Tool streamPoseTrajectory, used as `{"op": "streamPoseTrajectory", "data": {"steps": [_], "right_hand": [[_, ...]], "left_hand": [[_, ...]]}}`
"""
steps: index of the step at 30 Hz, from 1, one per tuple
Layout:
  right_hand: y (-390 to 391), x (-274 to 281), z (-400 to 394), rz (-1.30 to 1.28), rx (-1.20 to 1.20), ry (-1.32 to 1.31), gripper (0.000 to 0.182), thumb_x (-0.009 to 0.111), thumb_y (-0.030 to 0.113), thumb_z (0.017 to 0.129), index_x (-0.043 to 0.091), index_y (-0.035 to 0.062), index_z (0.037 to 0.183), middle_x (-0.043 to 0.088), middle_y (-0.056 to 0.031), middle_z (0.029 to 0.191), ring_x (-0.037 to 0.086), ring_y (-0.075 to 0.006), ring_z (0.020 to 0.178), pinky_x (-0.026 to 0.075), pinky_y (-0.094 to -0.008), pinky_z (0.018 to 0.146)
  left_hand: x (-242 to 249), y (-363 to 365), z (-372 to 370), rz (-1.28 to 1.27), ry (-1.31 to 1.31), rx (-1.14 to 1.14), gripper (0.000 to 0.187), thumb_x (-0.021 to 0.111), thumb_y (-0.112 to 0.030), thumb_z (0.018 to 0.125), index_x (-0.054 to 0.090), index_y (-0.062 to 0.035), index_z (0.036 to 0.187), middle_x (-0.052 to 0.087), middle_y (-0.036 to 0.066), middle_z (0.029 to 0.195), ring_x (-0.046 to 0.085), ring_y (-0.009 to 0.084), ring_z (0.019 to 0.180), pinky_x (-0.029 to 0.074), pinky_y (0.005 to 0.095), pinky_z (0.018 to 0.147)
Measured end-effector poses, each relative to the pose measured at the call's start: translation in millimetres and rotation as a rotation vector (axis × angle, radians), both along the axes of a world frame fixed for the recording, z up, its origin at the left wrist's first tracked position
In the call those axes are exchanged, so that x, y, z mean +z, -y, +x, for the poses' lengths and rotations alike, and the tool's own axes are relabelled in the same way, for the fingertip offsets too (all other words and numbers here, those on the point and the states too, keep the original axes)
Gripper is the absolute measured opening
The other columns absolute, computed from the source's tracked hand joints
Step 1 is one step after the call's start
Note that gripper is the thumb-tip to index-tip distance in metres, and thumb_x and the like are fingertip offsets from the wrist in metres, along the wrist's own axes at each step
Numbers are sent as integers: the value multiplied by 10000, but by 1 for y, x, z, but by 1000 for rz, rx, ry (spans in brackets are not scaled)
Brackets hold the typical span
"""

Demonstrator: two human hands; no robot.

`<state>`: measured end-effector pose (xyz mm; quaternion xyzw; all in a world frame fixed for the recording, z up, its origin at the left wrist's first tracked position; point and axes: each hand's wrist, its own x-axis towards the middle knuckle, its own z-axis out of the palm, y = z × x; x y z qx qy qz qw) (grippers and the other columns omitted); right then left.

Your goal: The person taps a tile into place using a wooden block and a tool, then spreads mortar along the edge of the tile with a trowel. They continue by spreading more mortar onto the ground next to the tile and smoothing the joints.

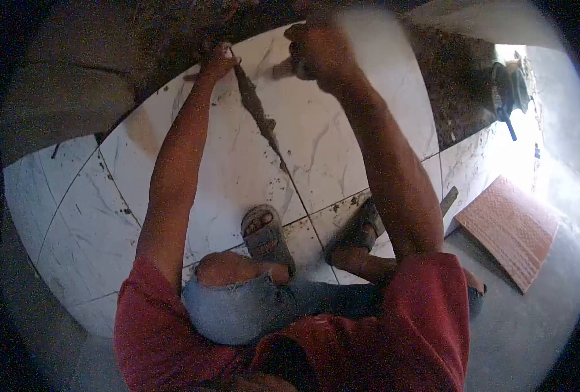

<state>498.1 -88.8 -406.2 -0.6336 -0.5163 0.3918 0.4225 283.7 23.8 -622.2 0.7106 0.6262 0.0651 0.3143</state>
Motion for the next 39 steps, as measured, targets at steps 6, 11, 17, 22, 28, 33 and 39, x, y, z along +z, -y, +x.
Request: {"op": "streamPoseTrajectory", "data": {"steps": [6,11,17,22,28,33,39], "right_hand": [[17,1,-10,-51,-36,-212,393,570,41,800,510,38,1189,540,-40,782,514,-115,630,445,-256,562],[25,50,-20,-103,-106,-282,406,583,40,786,517,42,1187,543,-39,788,517,-114,641,450,-262,564],[30,59,-32,-202,-129,-262,441,574,44,778,500,42,1213,543,-39,809,524,-124,662,448,-259,558],[21,22,-19,-114,-116,-479,451,558,45,795,460,29,1235,520,-30,754,513,-125,638,441,-267,553],[29,37,-29,7,-84,-285,460,553,19,782,454,16,1231,503,-21,760,499,-113,624,432,-260,560],[23,43,-31,7,-167,-447,462,555,29,779,465,33,1232,521,-41,783,502,-123,621,442,-268,565],[8,27,-29,-58,-108,-398,467,581,43,775,472,44,1229,523,-43,770,529,-129,639,458,-245,585]], "left_hand": [[3,3,0,47,2,58,683,671,-426,712,429,-189,1306,245,242,1447,87,483,1349,178,648,1035],[-23,-11,-14,-91,162,-94,665,663,-464,706,457,-194,1278,93,273,1478,13,501,1352,40,633,1065],[-71,-28,-9,52,68,-56,609,667,-450,721,474,-245,1261,111,250,1484,-28,484,1359,105,635,1062],[-52,-17,-11,9,81,-14,643,682,-420,724,453,-228,1293,1,229,1502,-46,465,1365,110,688,1026],[-32,-3,-6,-139,93,67,702,665,-414,744,396,-152,1337,26,243,1496,69,454,1368,126,596,1080],[9,1,0,-104,17,26,698,669,-427,748,396,-179,1341,24,216,1503,83,493,1347,187,584,1067],[-32,-25,-1,32,23,-41,645,655,-427,746,428,-212,1311,21,223,1503,-41,535,1333,128,662,1035]]}}
